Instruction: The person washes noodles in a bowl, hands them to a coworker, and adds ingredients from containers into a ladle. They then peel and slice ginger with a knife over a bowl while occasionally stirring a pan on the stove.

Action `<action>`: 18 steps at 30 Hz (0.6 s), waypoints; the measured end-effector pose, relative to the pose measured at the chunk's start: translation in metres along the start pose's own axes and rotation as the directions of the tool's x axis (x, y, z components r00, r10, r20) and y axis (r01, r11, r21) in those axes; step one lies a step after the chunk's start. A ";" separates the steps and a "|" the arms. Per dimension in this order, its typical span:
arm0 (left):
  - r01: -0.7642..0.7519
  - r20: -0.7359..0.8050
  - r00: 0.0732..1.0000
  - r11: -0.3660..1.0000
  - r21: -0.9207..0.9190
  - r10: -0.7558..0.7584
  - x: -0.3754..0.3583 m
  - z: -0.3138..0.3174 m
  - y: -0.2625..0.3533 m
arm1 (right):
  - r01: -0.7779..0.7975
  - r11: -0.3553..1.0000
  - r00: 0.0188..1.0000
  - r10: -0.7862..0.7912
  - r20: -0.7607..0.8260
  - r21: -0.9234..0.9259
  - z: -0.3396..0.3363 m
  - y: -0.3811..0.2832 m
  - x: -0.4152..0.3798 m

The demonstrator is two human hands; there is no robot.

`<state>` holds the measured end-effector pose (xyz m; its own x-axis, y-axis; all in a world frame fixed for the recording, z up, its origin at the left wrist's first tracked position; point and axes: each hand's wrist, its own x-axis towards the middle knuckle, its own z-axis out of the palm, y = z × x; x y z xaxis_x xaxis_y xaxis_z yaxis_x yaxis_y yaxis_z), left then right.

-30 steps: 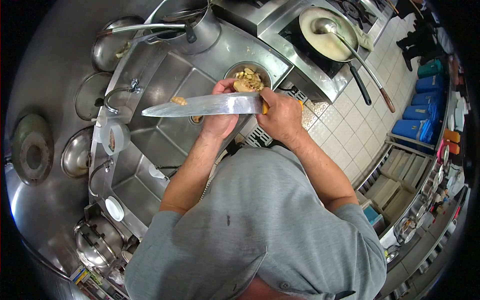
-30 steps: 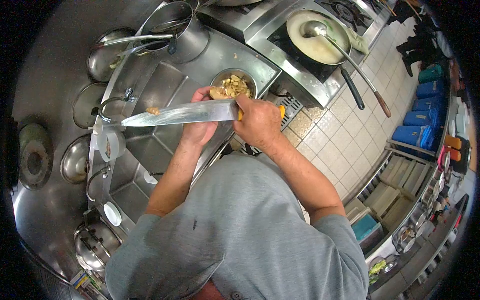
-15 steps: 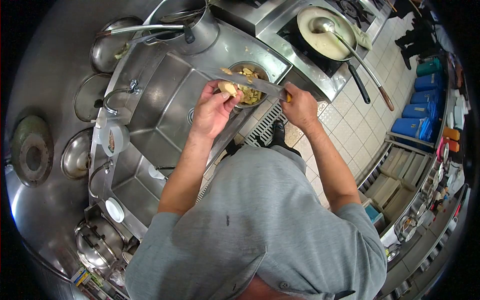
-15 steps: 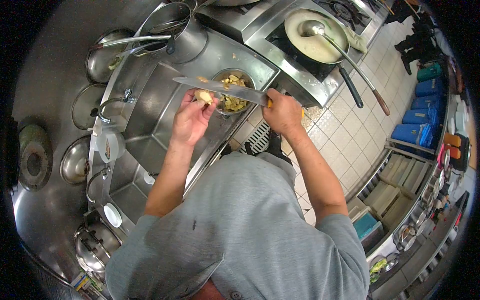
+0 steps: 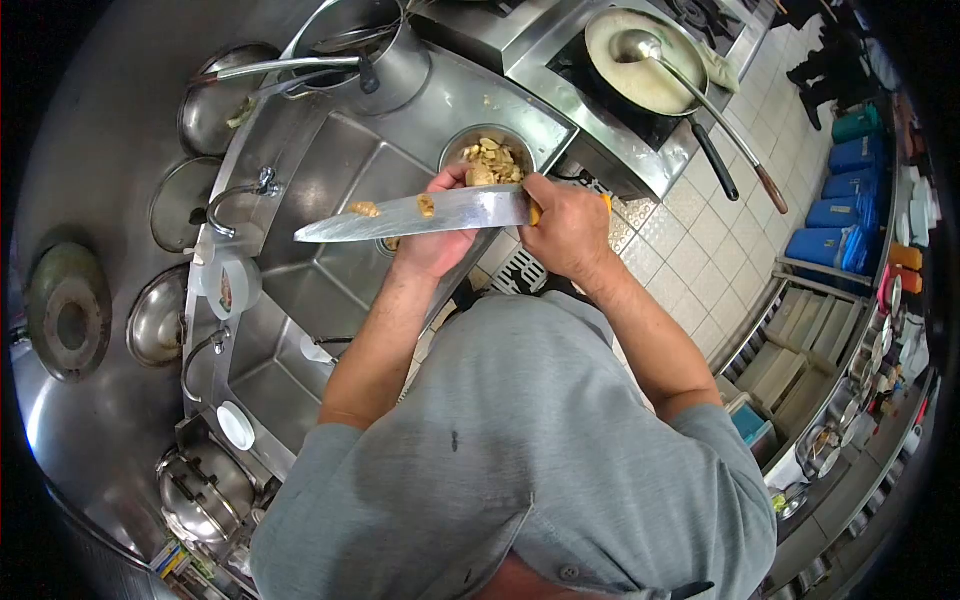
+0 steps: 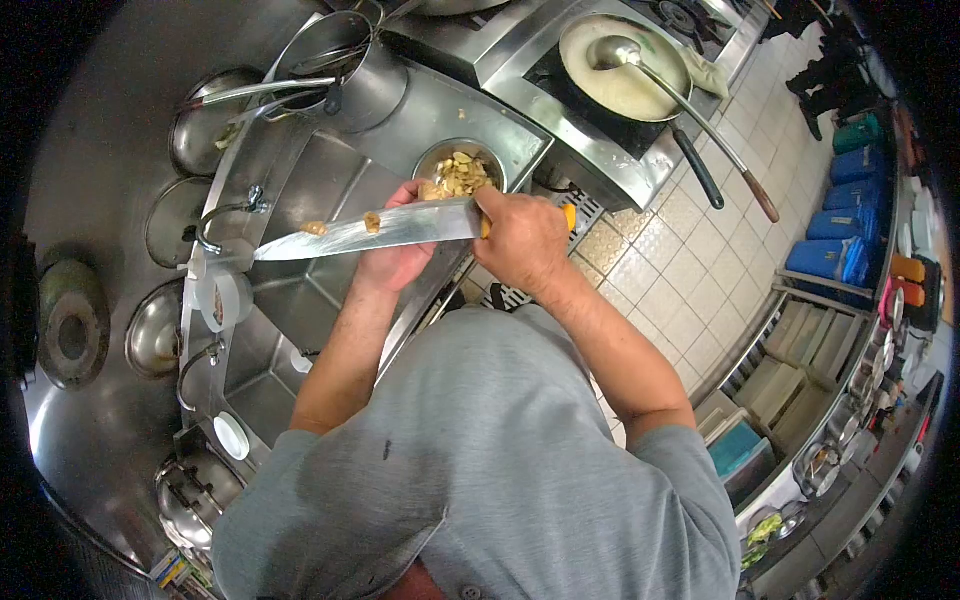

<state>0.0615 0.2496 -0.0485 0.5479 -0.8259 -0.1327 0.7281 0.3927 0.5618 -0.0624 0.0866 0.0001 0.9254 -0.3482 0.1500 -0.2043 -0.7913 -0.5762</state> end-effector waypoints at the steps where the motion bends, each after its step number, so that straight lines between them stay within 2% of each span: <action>1: 0.012 0.002 1.000 0.999 -0.034 -0.012 0.000 -0.002 0.000 | -0.017 1.000 1.000 0.017 -0.005 -0.003 0.000 0.003 0.000; 5: 0.017 0.000 1.000 0.997 -0.069 -0.017 -0.004 -0.014 0.012 | -0.094 0.994 0.995 0.096 0.033 -0.063 0.006 0.040 0.001; 7: -0.003 0.025 1.000 0.987 0.159 -0.001 -0.004 -0.016 0.022 | -0.146 0.987 0.986 0.150 0.067 -0.061 0.003 0.051 0.000; 8: 0.009 0.025 1.000 0.997 0.083 -0.011 -0.004 -0.013 0.024 | -0.171 0.982 0.983 0.176 0.061 -0.075 0.003 0.056 0.001; 10: 0.016 0.012 1.000 0.996 0.085 -0.017 -0.004 -0.008 0.025 | -0.211 0.972 0.975 0.217 0.053 -0.099 0.005 0.062 0.000; 15: -0.033 -0.010 0.999 0.988 0.148 0.035 0.001 -0.015 0.007 | -0.169 0.984 0.984 0.172 0.050 -0.052 0.007 0.035 -0.005; 17: -0.085 -0.014 0.996 0.994 0.076 0.086 0.002 -0.013 -0.003 | -0.156 0.987 0.984 0.159 0.076 -0.045 0.004 0.017 -0.006; 18: -0.074 -0.006 0.997 0.981 0.181 0.076 0.003 -0.015 -0.004 | -0.123 0.992 0.990 0.124 0.060 -0.020 0.004 0.010 -0.006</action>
<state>0.0665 0.2515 -0.0638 0.6044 -0.7911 -0.0947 0.5991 0.3729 0.7085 -0.0690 0.0825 -0.0096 0.9103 -0.4130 0.0290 -0.3231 -0.7524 -0.5741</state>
